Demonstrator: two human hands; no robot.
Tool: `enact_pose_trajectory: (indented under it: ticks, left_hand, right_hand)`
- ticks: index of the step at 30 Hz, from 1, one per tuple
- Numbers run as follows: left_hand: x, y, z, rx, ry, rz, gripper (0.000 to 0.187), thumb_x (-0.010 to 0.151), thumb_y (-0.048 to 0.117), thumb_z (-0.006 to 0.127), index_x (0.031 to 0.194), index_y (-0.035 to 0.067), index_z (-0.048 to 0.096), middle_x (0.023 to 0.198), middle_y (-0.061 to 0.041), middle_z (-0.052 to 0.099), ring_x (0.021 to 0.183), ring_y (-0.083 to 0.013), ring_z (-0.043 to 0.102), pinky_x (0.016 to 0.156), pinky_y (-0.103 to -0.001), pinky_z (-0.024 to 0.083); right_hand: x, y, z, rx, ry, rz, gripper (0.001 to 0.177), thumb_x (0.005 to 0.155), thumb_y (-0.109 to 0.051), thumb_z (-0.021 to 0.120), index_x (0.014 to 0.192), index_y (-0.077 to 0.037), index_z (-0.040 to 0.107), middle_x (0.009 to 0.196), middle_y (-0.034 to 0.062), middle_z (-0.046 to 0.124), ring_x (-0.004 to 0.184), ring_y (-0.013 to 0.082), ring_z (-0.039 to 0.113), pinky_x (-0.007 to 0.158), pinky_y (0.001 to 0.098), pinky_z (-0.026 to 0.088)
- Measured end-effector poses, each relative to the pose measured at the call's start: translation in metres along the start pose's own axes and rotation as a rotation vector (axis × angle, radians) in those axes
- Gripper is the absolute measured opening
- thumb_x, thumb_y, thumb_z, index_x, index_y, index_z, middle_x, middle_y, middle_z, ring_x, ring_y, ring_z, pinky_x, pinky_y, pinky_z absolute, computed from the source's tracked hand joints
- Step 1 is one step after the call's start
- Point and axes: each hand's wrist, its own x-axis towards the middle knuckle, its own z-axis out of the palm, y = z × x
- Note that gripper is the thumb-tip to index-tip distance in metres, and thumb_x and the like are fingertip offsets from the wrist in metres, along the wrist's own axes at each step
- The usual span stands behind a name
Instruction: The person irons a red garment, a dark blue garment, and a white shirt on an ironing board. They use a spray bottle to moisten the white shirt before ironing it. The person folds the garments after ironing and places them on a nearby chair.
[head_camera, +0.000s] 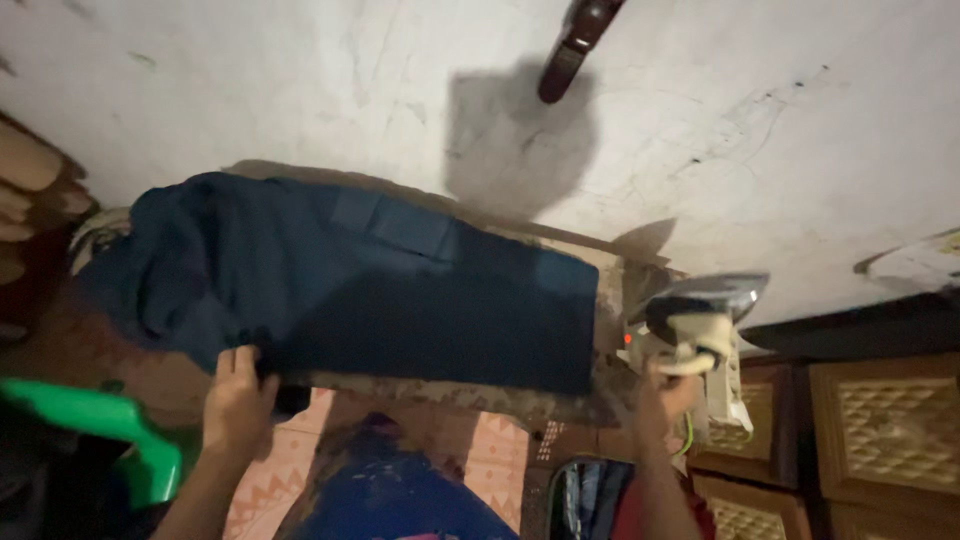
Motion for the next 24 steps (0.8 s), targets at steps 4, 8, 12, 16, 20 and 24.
enact_pose_trajectory:
  ticks: [4, 8, 12, 16, 20, 24]
  left_hand:
    - [-0.005, -0.009, -0.001, -0.11, -0.014, -0.03, 0.032, 0.083, 0.004, 0.066, 0.115, 0.003, 0.059, 0.112, -0.02, 0.06, 0.101, -0.043, 0.061, 0.086, -0.05, 0.053]
    - [-0.007, -0.005, -0.011, -0.137, 0.048, 0.003, 0.029, 0.081, 0.0, 0.065, 0.109, 0.001, 0.06, 0.111, -0.021, 0.061, 0.101, -0.0445, 0.061, 0.085, -0.052, 0.051]
    - [-0.01, -0.011, -0.017, -0.119, 0.06, 0.041, 0.024, 0.084, 0.0, 0.064, 0.107, 0.002, 0.06, 0.109, -0.019, 0.061, 0.102, -0.0431, 0.062, 0.086, -0.049, 0.051]
    - [-0.009, -0.016, -0.021, -0.131, 0.099, 0.064, 0.027, 0.082, 0.001, 0.066, 0.109, 0.002, 0.058, 0.113, -0.019, 0.059, 0.104, -0.043, 0.061, 0.088, -0.048, 0.051]
    - [-0.006, -0.011, -0.037, -0.284, 0.181, 0.061, 0.041, 0.076, 0.001, 0.066, 0.115, -0.002, 0.053, 0.12, -0.026, 0.053, 0.11, -0.0475, 0.057, 0.09, -0.05, 0.049]
    - [-0.001, -0.003, -0.049, -0.355, 0.362, 0.03, 0.044, 0.076, -0.001, 0.063, 0.117, -0.005, 0.049, 0.125, -0.03, 0.05, 0.117, -0.0479, 0.054, 0.1, -0.05, 0.046]
  right_hand:
    - [0.06, -0.074, -0.002, -0.321, -0.373, -0.059, 0.051, 0.09, -0.035, 0.08, 0.129, -0.006, 0.067, 0.096, 0.014, 0.072, 0.081, 0.0244, 0.069, 0.074, 0.0377, 0.056]
    - [0.067, -0.149, 0.032, -0.426, -0.913, 0.041, 0.055, 0.075, -0.054, 0.079, 0.115, -0.016, 0.074, 0.086, 0.0078, 0.079, 0.069, 0.0227, 0.074, 0.065, 0.0383, 0.058]
    - [0.008, -0.207, 0.1, -0.383, -1.193, -0.391, 0.053, 0.076, -0.059, 0.074, 0.107, -0.016, 0.076, 0.08, 0.0131, 0.077, 0.07, 0.0279, 0.075, 0.066, 0.0439, 0.057]
    - [-0.046, -0.258, 0.175, -0.34, -1.277, -0.765, 0.049, 0.085, -0.063, 0.07, 0.083, -0.014, 0.069, 0.07, 0.0148, 0.071, 0.067, 0.0354, 0.071, 0.061, 0.0481, 0.054]
    - [-0.086, -0.302, 0.225, -0.082, -1.3, -0.865, 0.051, 0.087, -0.065, 0.066, 0.08, -0.014, 0.066, 0.07, 0.0142, 0.07, 0.068, 0.0362, 0.071, 0.06, 0.0471, 0.055]
    - [-0.095, -0.319, 0.235, -0.111, -1.367, -0.799, 0.051, 0.086, -0.065, 0.065, 0.085, -0.015, 0.069, 0.072, 0.015, 0.071, 0.07, 0.0379, 0.071, 0.063, 0.0485, 0.055]
